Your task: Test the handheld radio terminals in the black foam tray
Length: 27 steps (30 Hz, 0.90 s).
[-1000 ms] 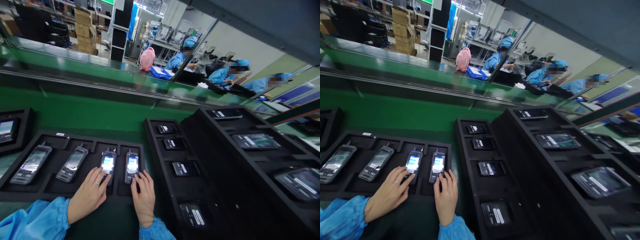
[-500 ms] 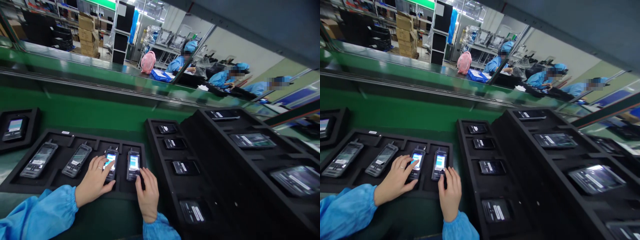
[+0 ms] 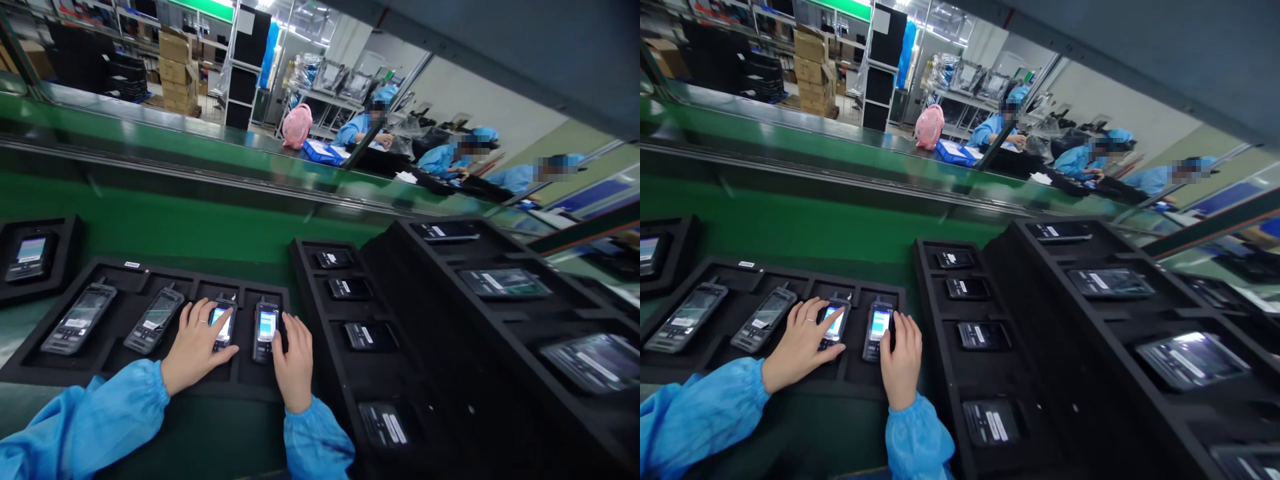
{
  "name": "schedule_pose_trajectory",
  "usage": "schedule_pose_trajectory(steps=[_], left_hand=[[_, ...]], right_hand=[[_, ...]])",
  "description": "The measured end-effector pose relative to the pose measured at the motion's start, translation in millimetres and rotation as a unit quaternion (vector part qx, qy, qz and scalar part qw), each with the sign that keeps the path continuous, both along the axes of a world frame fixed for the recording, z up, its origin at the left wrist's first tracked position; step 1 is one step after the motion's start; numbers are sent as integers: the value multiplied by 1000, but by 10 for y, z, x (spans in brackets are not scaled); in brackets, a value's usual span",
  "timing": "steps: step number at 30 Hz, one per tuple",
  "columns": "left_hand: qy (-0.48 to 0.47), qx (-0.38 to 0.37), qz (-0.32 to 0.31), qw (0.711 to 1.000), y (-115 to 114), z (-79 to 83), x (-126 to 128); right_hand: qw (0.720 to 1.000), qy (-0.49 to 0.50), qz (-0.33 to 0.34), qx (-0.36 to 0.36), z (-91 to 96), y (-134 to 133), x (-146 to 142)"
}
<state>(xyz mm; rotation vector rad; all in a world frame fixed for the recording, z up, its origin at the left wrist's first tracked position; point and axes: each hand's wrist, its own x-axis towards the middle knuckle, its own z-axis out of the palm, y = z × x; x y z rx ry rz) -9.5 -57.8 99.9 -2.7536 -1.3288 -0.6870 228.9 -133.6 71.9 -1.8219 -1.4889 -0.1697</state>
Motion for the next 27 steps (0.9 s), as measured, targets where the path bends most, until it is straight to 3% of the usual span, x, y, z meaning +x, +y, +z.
schedule_pose_trajectory(steps=[6,21,27], left_hand=[[-45,27,-10,999,-9,-23,-25],[-49,49,-8,998,-18,-94,-34],[-50,54,-7,997,-46,-25,-36]], right_hand=[[995,-26,-2,-93,-1,1,2],[996,-4,-13,-84,-52,-18,-11],[998,4,-15,-60,-67,-19,-2]])
